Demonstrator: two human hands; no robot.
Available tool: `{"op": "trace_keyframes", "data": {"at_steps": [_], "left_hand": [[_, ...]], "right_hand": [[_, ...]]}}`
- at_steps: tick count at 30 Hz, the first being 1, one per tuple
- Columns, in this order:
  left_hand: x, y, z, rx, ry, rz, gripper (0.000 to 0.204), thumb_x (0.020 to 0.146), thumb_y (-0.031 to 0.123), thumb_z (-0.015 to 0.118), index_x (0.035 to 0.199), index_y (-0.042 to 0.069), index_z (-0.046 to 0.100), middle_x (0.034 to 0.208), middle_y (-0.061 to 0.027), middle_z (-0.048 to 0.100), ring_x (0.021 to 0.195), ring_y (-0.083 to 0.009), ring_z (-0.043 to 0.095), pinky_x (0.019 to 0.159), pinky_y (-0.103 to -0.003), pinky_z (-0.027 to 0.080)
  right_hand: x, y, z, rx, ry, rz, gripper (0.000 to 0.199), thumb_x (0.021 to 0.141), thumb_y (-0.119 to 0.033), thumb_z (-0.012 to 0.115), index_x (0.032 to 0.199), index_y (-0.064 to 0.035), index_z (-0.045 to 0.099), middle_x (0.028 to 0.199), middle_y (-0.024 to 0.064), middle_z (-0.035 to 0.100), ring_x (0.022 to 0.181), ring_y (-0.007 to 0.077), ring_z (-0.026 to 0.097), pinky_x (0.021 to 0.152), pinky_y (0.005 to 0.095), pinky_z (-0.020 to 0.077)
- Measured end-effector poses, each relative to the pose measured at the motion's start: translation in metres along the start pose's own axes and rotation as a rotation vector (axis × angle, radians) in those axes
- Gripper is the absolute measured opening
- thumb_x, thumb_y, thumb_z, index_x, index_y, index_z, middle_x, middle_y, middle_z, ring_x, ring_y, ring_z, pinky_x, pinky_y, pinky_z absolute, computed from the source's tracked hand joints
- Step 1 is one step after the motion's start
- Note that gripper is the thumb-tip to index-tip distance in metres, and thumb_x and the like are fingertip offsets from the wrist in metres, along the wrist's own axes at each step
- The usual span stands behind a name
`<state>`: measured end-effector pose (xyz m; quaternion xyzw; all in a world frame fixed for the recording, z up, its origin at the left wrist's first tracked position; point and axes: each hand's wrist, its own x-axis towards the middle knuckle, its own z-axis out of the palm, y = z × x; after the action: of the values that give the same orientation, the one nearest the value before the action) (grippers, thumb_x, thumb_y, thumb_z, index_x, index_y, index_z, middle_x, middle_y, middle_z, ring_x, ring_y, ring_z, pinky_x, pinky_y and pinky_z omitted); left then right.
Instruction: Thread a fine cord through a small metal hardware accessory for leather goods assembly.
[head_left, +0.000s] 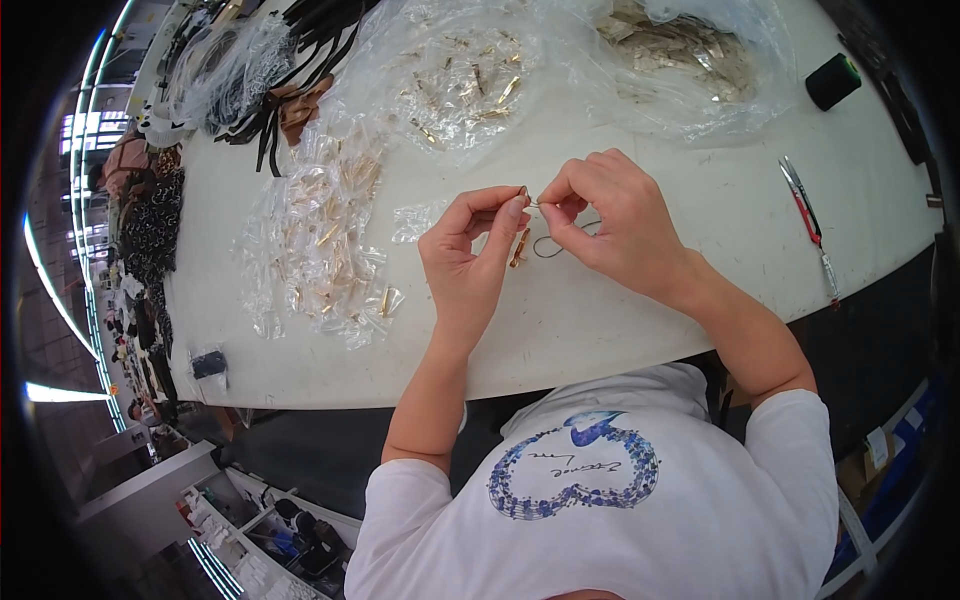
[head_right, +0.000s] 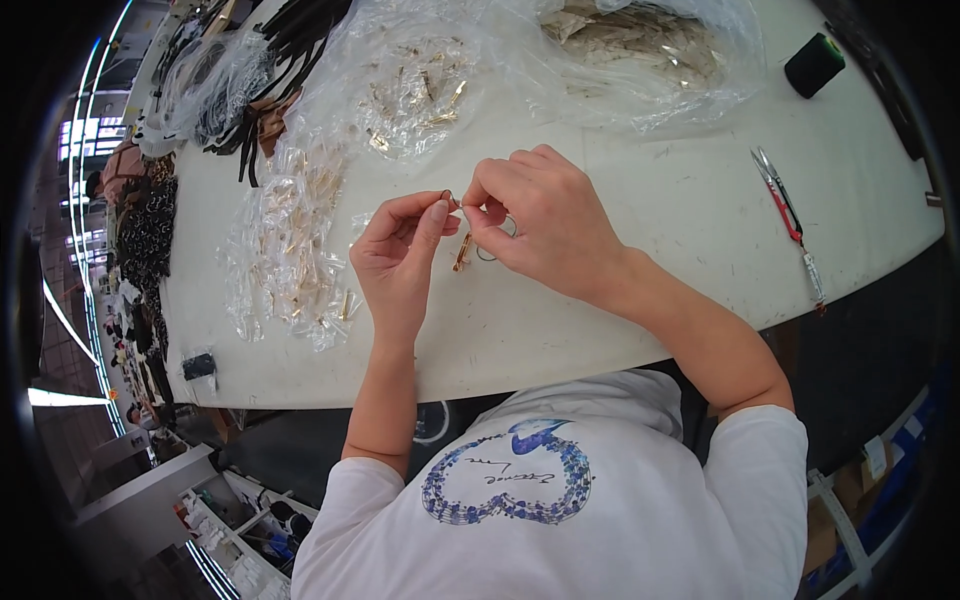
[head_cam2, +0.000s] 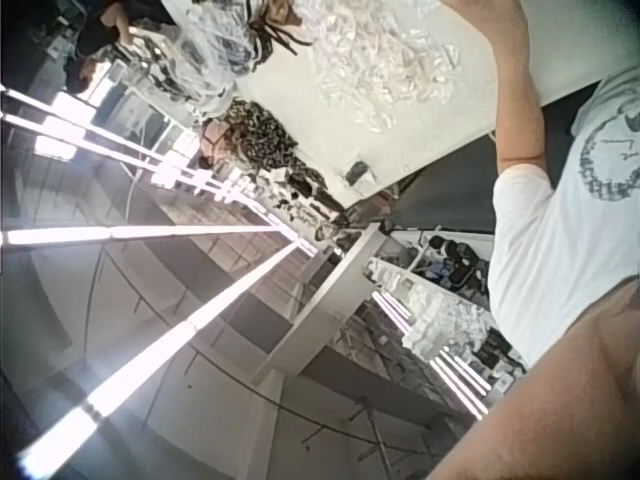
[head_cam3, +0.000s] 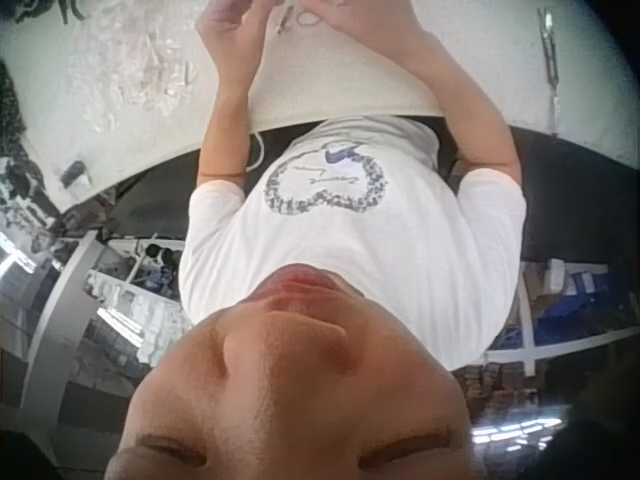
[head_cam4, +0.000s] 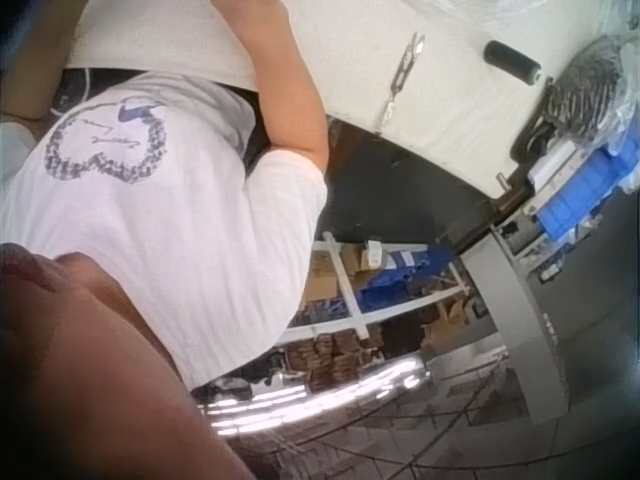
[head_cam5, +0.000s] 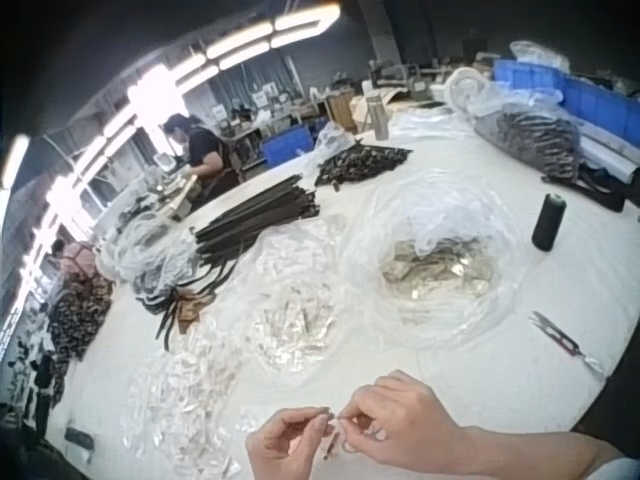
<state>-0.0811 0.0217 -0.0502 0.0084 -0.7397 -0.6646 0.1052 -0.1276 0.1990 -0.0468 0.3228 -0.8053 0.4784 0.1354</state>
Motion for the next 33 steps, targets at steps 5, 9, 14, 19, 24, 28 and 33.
{"op": "trace_keyframes", "data": {"at_steps": [5,9,14,19,24,28,33], "left_hand": [[-0.002,-0.005,0.003,0.045,-0.060,0.054,0.014,0.093,0.000,0.067,0.106,-0.003,0.071,0.094,-0.0091,0.073,0.084,-0.0136,0.071,0.077,-0.025,0.056],[-0.001,-0.002,0.005,0.050,-0.076,0.067,0.018,0.091,-0.002,0.068,0.109,-0.001,0.072,0.094,-0.0093,0.073,0.084,-0.0141,0.072,0.077,-0.025,0.056],[0.000,-0.005,0.005,0.193,-0.058,0.218,0.019,0.089,-0.005,0.068,0.107,-0.001,0.073,0.093,-0.0095,0.073,0.083,-0.0138,0.071,0.074,-0.024,0.057],[0.000,-0.007,0.002,0.178,-0.050,0.184,0.016,0.089,-0.005,0.069,0.104,-0.001,0.073,0.091,-0.0081,0.073,0.080,-0.0127,0.071,0.071,-0.024,0.057],[0.000,-0.001,0.001,-0.135,-0.027,-0.069,0.013,0.092,0.001,0.068,0.104,-0.004,0.070,0.091,-0.0098,0.073,0.080,-0.0136,0.071,0.071,-0.024,0.056],[0.009,0.003,-0.011,-0.190,-0.110,-0.206,0.014,0.094,0.006,0.068,0.103,-0.004,0.069,0.090,-0.0110,0.073,0.081,-0.0132,0.070,0.072,-0.025,0.055],[0.012,0.003,-0.024,-0.329,-0.372,-0.444,0.015,0.094,0.013,0.069,0.101,0.000,0.070,0.087,-0.0094,0.073,0.076,-0.0114,0.067,0.068,-0.025,0.053]], "right_hand": [[-0.001,-0.001,0.001,0.030,-0.004,0.021,0.011,0.078,-0.007,0.070,0.080,-0.0096,0.059,0.066,0.0006,0.063,0.063,0.0193,0.059,0.070,0.0335,0.0439],[0.000,0.002,0.000,0.036,-0.010,0.064,0.006,0.082,-0.008,0.068,0.082,-0.0093,0.062,0.068,0.0007,0.065,0.063,0.0194,0.059,0.071,0.0337,0.0436],[0.003,-0.004,-0.005,0.384,-0.138,0.469,0.011,0.092,-0.013,0.064,0.093,-0.0017,0.067,0.074,0.0049,0.069,0.069,0.0132,0.065,0.062,0.0280,0.0466],[0.001,-0.002,-0.002,0.552,-0.151,0.498,0.015,0.094,-0.012,0.063,0.096,0.0010,0.068,0.079,0.0048,0.069,0.073,0.0104,0.065,0.062,0.0253,0.0486],[0.003,0.000,-0.005,0.691,-0.176,0.518,0.015,0.095,-0.012,0.061,0.096,0.0005,0.069,0.083,0.0037,0.069,0.076,0.0104,0.065,0.071,0.0252,0.0497],[0.008,0.004,-0.013,0.490,-0.065,0.330,0.012,0.092,-0.010,0.064,0.098,-0.0020,0.071,0.087,0.0040,0.070,0.082,0.0130,0.064,0.077,0.0278,0.0502],[0.008,0.002,-0.011,0.387,-0.089,0.207,0.011,0.089,-0.009,0.067,0.097,-0.0044,0.074,0.090,0.0055,0.071,0.084,0.0174,0.063,0.077,0.0312,0.0504]]}}
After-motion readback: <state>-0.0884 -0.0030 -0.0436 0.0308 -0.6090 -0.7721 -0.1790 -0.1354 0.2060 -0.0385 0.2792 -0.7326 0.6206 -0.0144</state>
